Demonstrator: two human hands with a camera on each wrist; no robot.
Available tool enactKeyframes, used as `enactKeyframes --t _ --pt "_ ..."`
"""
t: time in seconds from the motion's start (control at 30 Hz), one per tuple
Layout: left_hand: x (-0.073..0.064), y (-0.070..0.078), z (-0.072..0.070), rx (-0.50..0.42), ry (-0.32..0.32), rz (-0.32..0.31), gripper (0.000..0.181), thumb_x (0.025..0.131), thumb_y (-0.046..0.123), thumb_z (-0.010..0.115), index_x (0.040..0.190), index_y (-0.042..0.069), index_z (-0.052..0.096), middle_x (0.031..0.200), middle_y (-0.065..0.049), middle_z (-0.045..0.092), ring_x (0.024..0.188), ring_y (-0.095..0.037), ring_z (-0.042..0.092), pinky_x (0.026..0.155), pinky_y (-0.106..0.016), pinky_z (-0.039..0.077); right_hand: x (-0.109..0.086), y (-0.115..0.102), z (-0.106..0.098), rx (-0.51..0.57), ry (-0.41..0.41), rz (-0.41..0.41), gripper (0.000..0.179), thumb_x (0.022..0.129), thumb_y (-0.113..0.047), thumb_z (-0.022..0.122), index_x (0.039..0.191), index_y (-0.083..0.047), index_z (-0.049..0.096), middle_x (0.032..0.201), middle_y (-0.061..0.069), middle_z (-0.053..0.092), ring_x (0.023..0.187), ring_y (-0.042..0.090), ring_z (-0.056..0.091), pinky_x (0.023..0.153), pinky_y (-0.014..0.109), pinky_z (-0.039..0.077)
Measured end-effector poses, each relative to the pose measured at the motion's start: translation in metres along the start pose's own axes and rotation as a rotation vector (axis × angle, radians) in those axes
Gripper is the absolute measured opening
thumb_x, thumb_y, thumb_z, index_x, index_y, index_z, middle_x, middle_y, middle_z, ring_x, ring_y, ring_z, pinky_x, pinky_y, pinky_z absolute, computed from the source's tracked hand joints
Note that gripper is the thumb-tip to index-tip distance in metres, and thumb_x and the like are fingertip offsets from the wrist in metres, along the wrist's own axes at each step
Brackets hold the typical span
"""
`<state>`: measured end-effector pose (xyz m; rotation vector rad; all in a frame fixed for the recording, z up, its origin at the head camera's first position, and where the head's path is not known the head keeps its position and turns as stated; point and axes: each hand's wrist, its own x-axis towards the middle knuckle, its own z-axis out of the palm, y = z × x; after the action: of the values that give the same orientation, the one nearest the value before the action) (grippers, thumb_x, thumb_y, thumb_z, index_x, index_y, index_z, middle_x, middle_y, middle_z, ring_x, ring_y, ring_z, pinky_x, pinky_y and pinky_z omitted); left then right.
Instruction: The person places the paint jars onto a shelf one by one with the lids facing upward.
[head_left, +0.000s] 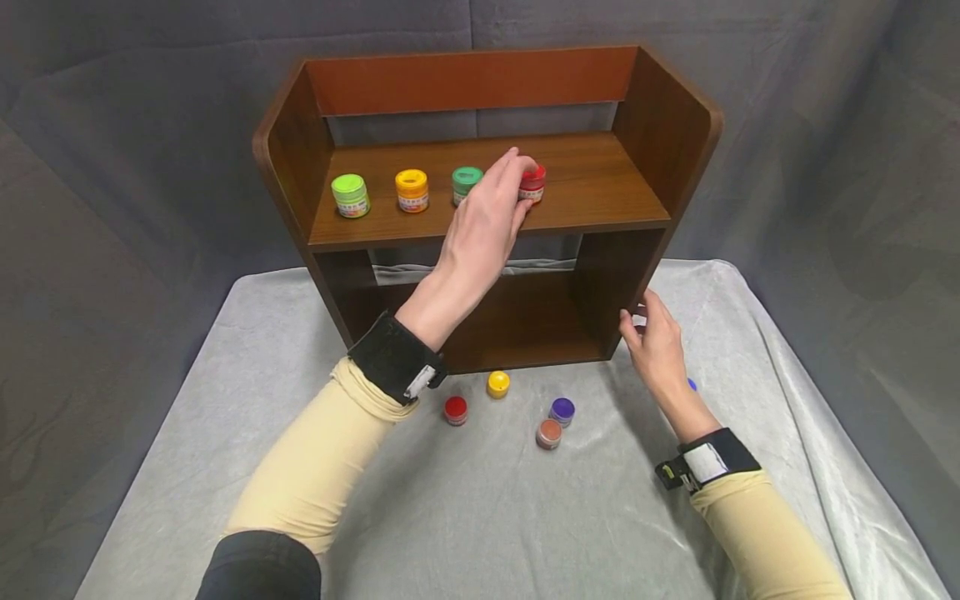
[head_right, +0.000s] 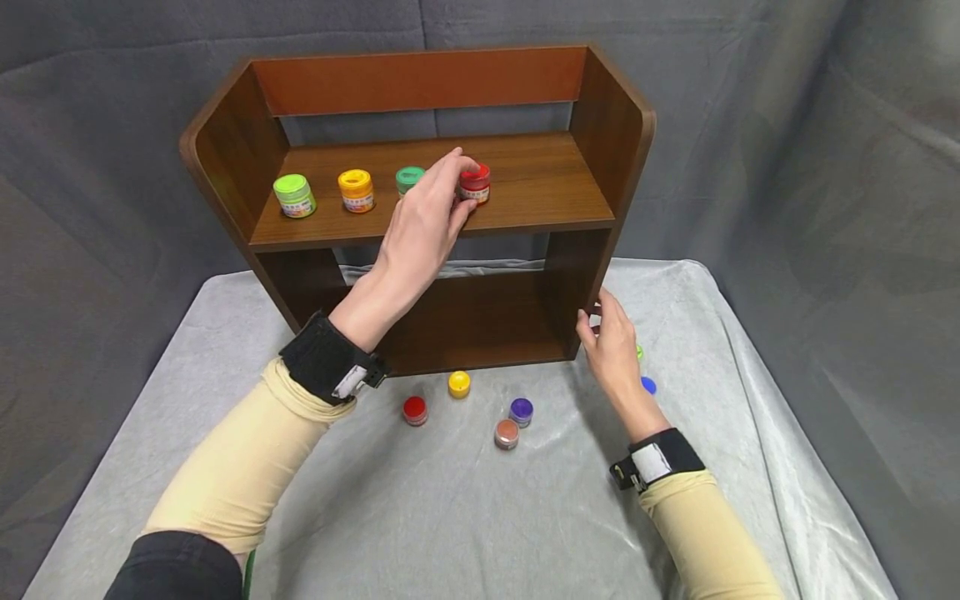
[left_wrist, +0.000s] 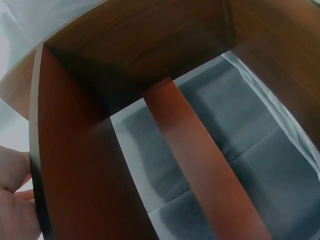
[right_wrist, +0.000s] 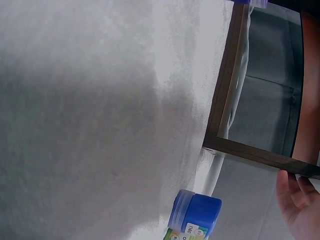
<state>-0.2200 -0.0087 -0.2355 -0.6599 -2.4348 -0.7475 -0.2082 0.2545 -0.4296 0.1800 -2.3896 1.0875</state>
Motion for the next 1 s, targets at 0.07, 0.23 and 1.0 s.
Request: enactKeyframes --t 0.07,0.23,1.0 --pt "-0.003 0.000 -0.002 0.034 -0.008 0.015 0.043 0.096 0.014 0.065 0.136 0.007 0.052 0.153 -0.013 0.048 0.137 -0.025 0.053 0.110 -0.035 0.045 0.000 0.000 0.000 0.002 0.001 -0.002 0.035 0.098 -0.011 0.057 0.132 -0.004 0.053 0.121 0.022 0.065 0.106 0.039 0.068 0.080 0.051 0.058" --pt "-0.011 0.002 -0.014 0.095 0.003 0.084 0.041 0.097 0.015 0.064 0.135 0.007 0.053 0.152 -0.012 0.049 0.136 -0.026 0.054 0.108 -0.035 0.046 0.001 -0.001 0.001 0.007 0.014 -0.013 0.034 0.097 -0.010 0.057 0.130 -0.003 0.054 0.119 0.022 0.065 0.105 0.038 0.068 0.080 0.052 0.058" --pt "-0.064 -0.037 -0.037 0.140 0.190 0.361 0.017 0.095 0.015 0.063 0.109 0.008 0.069 0.109 -0.007 0.073 0.098 -0.023 0.067 0.084 -0.034 0.054 0.004 -0.003 0.001 0.003 0.010 0.006 0.035 0.097 -0.009 0.057 0.131 -0.001 0.053 0.119 0.023 0.065 0.106 0.040 0.068 0.081 0.052 0.058"
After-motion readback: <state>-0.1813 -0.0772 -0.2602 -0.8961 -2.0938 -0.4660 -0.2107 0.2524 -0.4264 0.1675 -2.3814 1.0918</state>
